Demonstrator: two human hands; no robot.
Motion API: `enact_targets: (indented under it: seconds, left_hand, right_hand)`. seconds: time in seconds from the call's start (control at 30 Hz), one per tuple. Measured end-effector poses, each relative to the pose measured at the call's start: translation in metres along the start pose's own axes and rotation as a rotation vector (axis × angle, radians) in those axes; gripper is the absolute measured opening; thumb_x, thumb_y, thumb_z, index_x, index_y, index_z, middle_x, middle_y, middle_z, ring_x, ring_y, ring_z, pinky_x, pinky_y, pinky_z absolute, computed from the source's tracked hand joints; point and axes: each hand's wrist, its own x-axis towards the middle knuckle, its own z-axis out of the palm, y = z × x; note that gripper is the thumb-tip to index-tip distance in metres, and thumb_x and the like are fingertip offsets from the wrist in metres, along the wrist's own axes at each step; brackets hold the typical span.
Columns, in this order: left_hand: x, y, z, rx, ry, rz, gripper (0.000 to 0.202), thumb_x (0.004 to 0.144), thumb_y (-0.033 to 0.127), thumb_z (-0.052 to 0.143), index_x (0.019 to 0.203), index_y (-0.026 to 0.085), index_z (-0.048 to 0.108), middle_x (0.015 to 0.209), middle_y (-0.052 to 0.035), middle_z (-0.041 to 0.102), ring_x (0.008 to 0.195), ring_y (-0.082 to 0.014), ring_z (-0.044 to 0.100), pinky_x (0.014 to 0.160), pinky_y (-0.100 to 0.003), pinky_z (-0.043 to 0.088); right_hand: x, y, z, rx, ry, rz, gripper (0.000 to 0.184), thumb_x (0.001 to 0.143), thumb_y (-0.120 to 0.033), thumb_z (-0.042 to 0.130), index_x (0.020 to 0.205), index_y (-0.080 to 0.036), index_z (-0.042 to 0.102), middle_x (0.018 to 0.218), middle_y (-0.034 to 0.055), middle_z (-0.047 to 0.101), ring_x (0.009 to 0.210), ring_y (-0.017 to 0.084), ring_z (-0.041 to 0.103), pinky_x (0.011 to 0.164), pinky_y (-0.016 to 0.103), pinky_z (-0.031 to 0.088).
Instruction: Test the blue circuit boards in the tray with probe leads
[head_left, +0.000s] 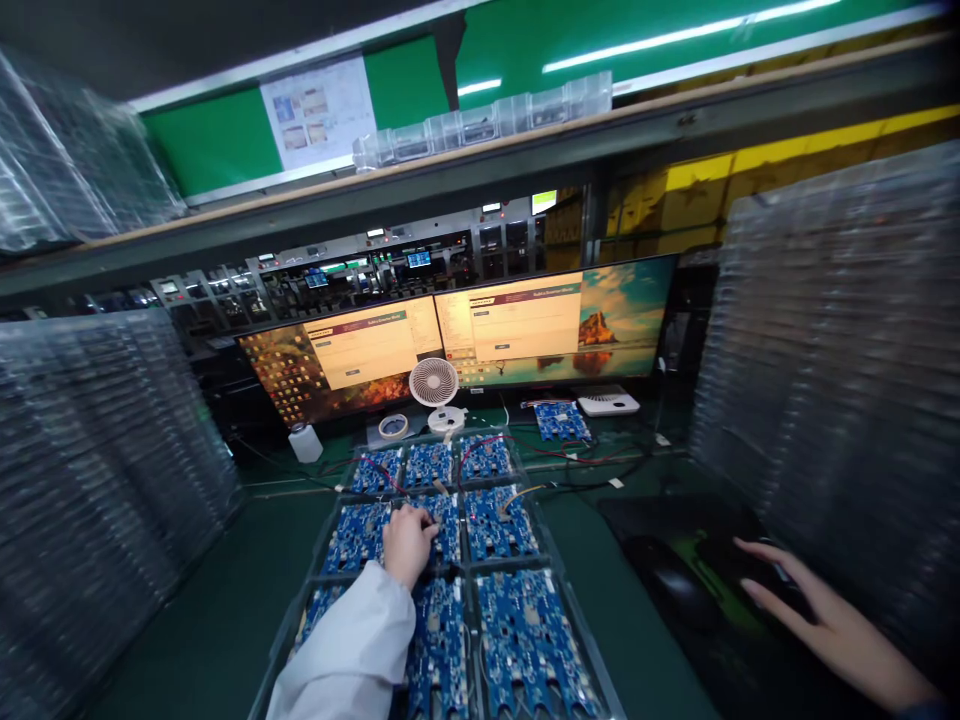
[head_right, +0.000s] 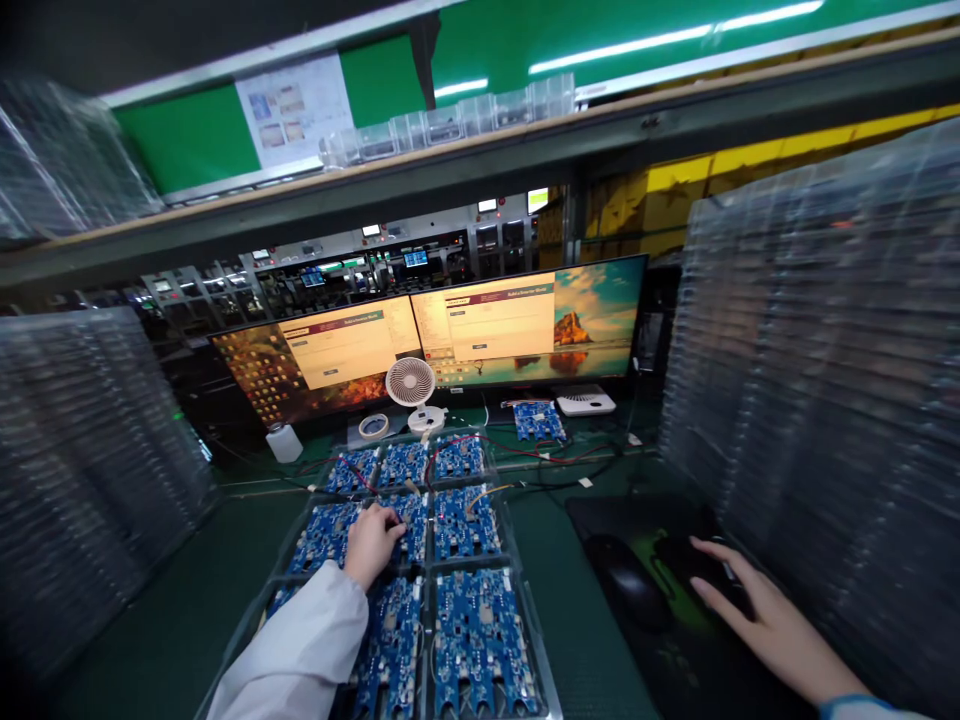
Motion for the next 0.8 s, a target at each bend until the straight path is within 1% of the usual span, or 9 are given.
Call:
enact_targets:
  seconds: [0.27,0.47,0.6,0.7,0.8]
  left_hand:
    - [-0.004,0.006,-0.003,0.06,0.004,-0.013,0.011,0.085,0.03,0.06,0.084,0.022,0.068,0.102,-0.0053,0.064,0.104,-0.0247,0.054,0.083,-0.034,0.036]
    - [-0.003,0.005,0.0,0.082,0.006,-0.016,0.011,0.085,0.029,0.059,0.087,0.022,0.067,0.105,-0.006,0.064,0.106,-0.0257,0.053,0.084,-0.035,0.036]
    - [-0.001,0.004,0.002,0.081,0.008,-0.018,0.01,0.085,0.029,0.059,0.086,0.022,0.067,0.102,-0.0054,0.064,0.104,-0.0249,0.053,0.083,-0.034,0.036]
    - [-0.001,0.004,0.003,0.073,0.004,-0.024,0.009,0.085,0.028,0.059,0.084,0.022,0.066,0.1,-0.0046,0.065,0.102,-0.0235,0.054,0.083,-0.033,0.036]
    - [-0.001,0.004,0.003,0.069,0.001,-0.031,0.008,0.085,0.028,0.059,0.084,0.022,0.066,0.1,-0.0044,0.065,0.102,-0.023,0.055,0.082,-0.033,0.036]
  right_hand:
    - [-0.003,-0.001,-0.001,-0.03,0.009,-0.025,0.06,0.069,-0.066,0.054,0.113,-0.026,0.056,0.126,0.0111,0.064,0.121,0.032,0.057,0.11,0.047,0.039]
    - [-0.004,-0.004,-0.002,-0.058,0.011,-0.044,0.057,0.073,-0.064,0.052,0.115,-0.026,0.056,0.128,0.012,0.063,0.121,0.032,0.056,0.108,0.046,0.041]
    - [-0.005,-0.006,-0.003,-0.083,0.016,-0.061,0.057,0.073,-0.064,0.052,0.115,-0.025,0.056,0.128,0.0129,0.063,0.122,0.032,0.056,0.108,0.045,0.041]
    - [-0.005,-0.008,-0.003,-0.108,0.022,-0.075,0.058,0.074,-0.064,0.05,0.115,-0.023,0.055,0.128,0.0139,0.063,0.121,0.031,0.057,0.108,0.044,0.041]
    - [-0.006,-0.011,-0.003,-0.14,0.041,-0.09,0.058,0.074,-0.065,0.048,0.114,-0.023,0.056,0.126,0.0129,0.064,0.119,0.029,0.059,0.107,0.041,0.043]
